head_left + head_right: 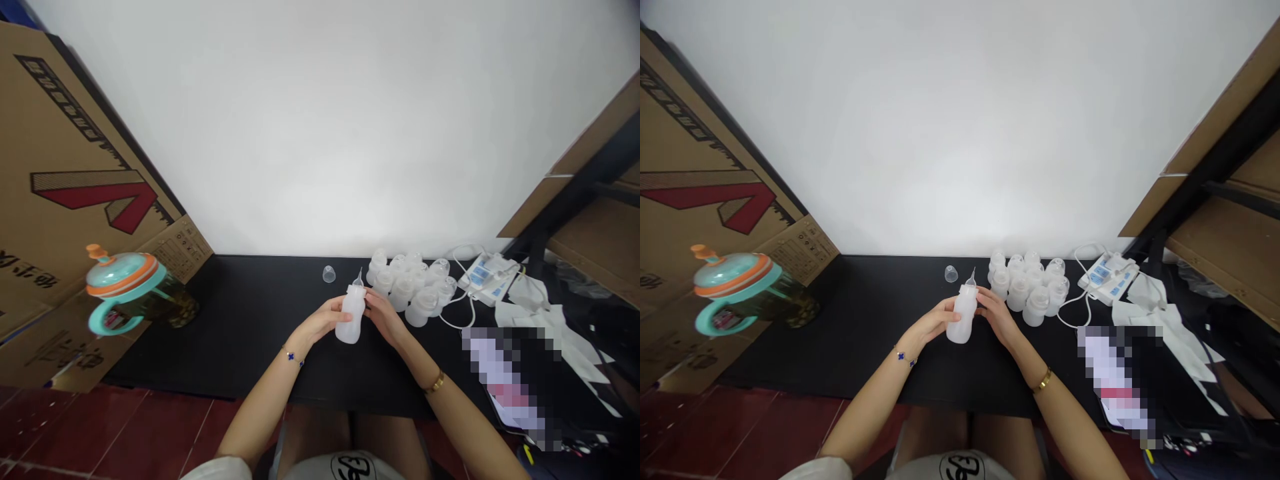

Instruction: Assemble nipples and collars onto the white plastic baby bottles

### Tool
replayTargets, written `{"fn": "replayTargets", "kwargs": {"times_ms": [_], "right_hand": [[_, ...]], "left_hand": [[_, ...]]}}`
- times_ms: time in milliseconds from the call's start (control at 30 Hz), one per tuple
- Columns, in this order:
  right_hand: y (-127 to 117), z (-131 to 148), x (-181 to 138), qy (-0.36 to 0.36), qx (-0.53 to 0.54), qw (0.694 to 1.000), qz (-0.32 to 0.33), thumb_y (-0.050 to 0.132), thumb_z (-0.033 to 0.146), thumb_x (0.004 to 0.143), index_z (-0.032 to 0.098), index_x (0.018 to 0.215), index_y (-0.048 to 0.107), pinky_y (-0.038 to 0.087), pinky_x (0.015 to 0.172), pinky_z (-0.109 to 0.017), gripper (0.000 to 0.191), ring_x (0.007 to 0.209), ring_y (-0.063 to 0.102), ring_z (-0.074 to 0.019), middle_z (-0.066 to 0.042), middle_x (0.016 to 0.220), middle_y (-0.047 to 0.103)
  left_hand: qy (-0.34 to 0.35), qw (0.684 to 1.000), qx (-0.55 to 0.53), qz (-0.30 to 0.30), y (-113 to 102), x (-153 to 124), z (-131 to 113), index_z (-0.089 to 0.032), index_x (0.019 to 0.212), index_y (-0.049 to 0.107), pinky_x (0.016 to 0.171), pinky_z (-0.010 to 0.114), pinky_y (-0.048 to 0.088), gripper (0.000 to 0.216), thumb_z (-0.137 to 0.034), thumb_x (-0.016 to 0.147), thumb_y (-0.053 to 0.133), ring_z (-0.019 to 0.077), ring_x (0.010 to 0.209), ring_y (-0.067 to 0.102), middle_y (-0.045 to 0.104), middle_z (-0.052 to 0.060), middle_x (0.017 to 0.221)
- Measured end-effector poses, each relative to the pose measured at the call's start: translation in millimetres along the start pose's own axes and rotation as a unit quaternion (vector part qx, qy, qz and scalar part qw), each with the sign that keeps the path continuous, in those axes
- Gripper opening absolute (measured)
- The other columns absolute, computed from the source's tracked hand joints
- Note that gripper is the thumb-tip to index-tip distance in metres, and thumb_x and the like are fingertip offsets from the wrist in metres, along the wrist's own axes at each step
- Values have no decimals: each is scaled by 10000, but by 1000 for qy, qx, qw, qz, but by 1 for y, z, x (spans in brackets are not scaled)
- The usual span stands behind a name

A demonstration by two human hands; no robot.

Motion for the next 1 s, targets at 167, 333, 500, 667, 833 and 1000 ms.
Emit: {"fn": "replayTargets", "kwargs": {"times_ms": [167,333,500,667,833,1000], "right_hand": [[3,1,-2,14,-1,1000,21,716,518,848,240,1143,762,491,821,-393,408,1027,644,-289,-86,1130,732],[1,0,-1,10,-2,1000,17,714,506,848,242,1138,761,490,865,-402,395,1083,633,-301,-80,1138,732],[1,2,-1,8,-9,1000,10,724,482,845,239,1105,765,482,894,-408,359,1097,632,-302,-79,1135,735],[1,1,1,-2,-9,1000,2,747,452,827,241,1045,778,478,877,-403,305,1033,651,-289,-70,1089,746],[-2,-3,2,-15,-16,1000,-14,776,430,810,242,1021,775,479,856,-372,283,963,658,-259,-51,1033,749],[-3,-5,2,-27,-50,998,-25,786,412,811,249,1037,761,467,866,-370,280,956,642,-249,-41,1013,739]], "left_hand": [[-5,1000,0,17,3,0,0,-136,1187,702,832,319,485,621,-276,620,911,240,921,687,743,117,1013],[-9,1000,13,8,4,0,-1,-131,1182,704,824,309,483,609,-268,624,907,237,913,690,747,120,1014],[-23,999,39,-7,4,-1,-2,-117,1067,745,770,279,475,511,-276,610,911,196,817,671,745,95,928],[-23,998,59,-20,6,-1,-3,-131,1059,750,771,272,461,514,-272,593,919,179,803,655,732,60,884],[1,994,104,-29,8,1,-4,-132,1062,746,792,286,459,519,-280,594,916,188,824,647,727,58,899],[25,988,151,-30,10,-1,-6,-147,1152,725,814,299,473,585,-295,619,914,213,897,654,726,67,972]]}}
Point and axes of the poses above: each hand's wrist, its own x-axis towards the middle knuckle, its own y-axis out of the palm, z = x × y, the point moved 1 cm from there along x, towards the middle knuckle
